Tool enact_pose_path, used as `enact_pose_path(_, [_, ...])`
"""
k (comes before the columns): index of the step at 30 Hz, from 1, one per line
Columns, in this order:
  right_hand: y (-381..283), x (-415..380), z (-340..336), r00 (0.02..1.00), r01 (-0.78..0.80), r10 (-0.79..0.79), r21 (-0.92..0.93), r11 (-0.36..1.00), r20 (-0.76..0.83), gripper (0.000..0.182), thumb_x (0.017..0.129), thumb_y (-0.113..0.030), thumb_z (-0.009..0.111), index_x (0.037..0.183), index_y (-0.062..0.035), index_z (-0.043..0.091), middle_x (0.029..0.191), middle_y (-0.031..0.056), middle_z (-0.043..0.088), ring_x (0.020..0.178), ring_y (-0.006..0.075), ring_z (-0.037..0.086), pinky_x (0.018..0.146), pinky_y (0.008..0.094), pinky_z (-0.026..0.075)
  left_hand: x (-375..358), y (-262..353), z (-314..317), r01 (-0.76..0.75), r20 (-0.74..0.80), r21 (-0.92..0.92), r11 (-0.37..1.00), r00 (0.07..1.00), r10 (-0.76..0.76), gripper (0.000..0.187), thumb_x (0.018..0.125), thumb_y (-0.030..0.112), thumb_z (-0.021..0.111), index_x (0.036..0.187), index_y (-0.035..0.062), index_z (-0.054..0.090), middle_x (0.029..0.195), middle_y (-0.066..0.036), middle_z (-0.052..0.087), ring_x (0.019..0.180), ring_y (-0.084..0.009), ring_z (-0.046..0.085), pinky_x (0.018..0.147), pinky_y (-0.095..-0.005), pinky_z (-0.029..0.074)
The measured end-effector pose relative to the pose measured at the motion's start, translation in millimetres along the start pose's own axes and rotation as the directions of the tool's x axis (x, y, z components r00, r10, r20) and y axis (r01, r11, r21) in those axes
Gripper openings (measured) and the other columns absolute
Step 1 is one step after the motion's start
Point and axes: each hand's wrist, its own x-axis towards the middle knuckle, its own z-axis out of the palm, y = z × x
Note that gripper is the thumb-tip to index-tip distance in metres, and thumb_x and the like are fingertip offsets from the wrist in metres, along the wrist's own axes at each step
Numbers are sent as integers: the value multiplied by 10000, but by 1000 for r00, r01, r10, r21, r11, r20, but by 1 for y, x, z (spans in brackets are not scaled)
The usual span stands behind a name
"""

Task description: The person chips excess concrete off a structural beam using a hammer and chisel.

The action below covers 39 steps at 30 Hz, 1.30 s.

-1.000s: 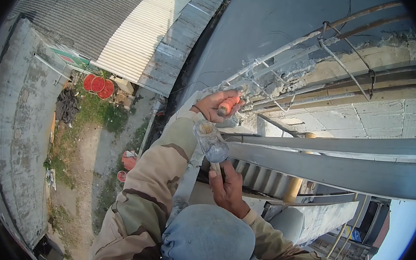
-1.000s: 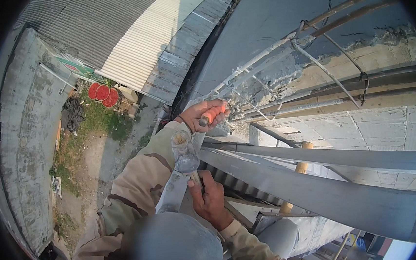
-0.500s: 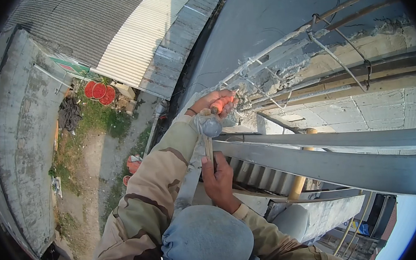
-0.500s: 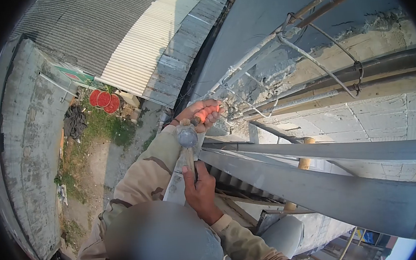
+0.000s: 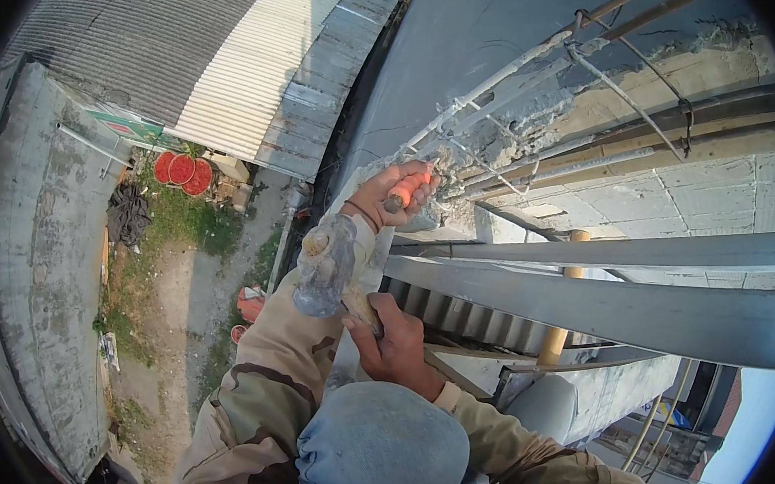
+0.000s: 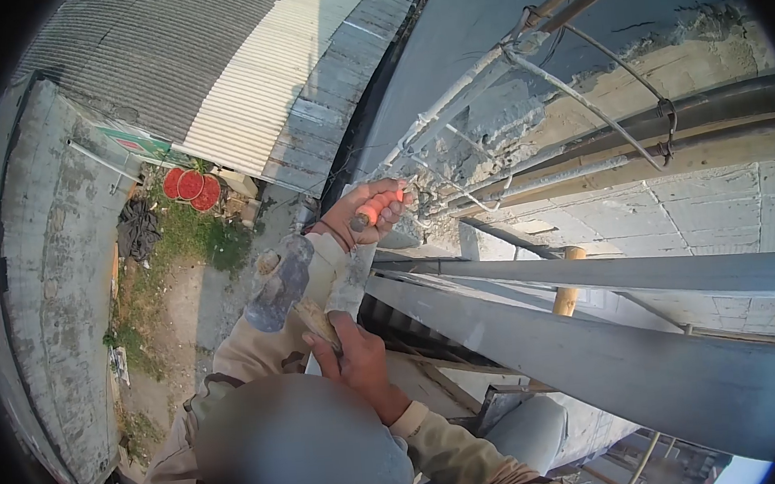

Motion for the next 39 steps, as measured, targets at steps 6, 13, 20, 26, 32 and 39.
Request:
enact_pose_path(6, [10,-2,15,987,-133,132,-4,991,-90,242,932,-145,742,1025,20,592,758,216,647,631,386,653,568,405,512,-1,1,-2,43,42,18,999,998,-43,324,960,257,727,1052,-29,605,740,-4,624,573,-71,629,459,-189,543])
enact_pose_path(13, [19,-11,-1,970,239,-242,-159,958,0,235,949,-147,725,1040,16,582,727,193,627,586,312,629,556,378,504,8,0,-11,67,43,-27,997,997,-66,375,966,279,715,1111,-44,591,719,-17,622,566,-85,629,455,-185,536])
enact_pose_path(20, [17,-9,28,982,-154,160,66,986,-100,240,949,-152,724,1041,20,584,724,192,631,564,343,624,539,380,499,-2,1,2,22,-12,8,1000,1000,-22,338,972,258,696,1090,-41,590,713,4,575,516,-59,537,410,-172,469])
enact_pose_path(26, [25,-7,18,993,-50,52,20,999,-109,226,976,-163,696,1068,18,595,743,210,647,586,278,646,556,369,495,-3,0,-3,7,69,40,999,998,-9,323,985,266,686,1074,-31,595,714,-10,587,510,-70,549,410,-176,482])
enact_pose_path(32, [26,-16,16,988,142,-146,-80,987,-48,226,979,-153,688,1079,24,590,755,205,646,607,324,659,592,364,513,6,-1,-8,60,64,-100,993,997,-53,327,1006,289,663,1056,-29,608,701,-18,598,486,-77,562,397,-180,484])
enact_pose_path(39, [40,2,30,962,-200,203,33,979,-182,238,960,-149,705,1087,14,586,746,212,644,621,368,671,572,397,520,7,-7,-5,14,9,-62,998,1000,-13,313,996,279,674,1068,-20,615,697,-8,588,506,-67,553,426,-184,491])
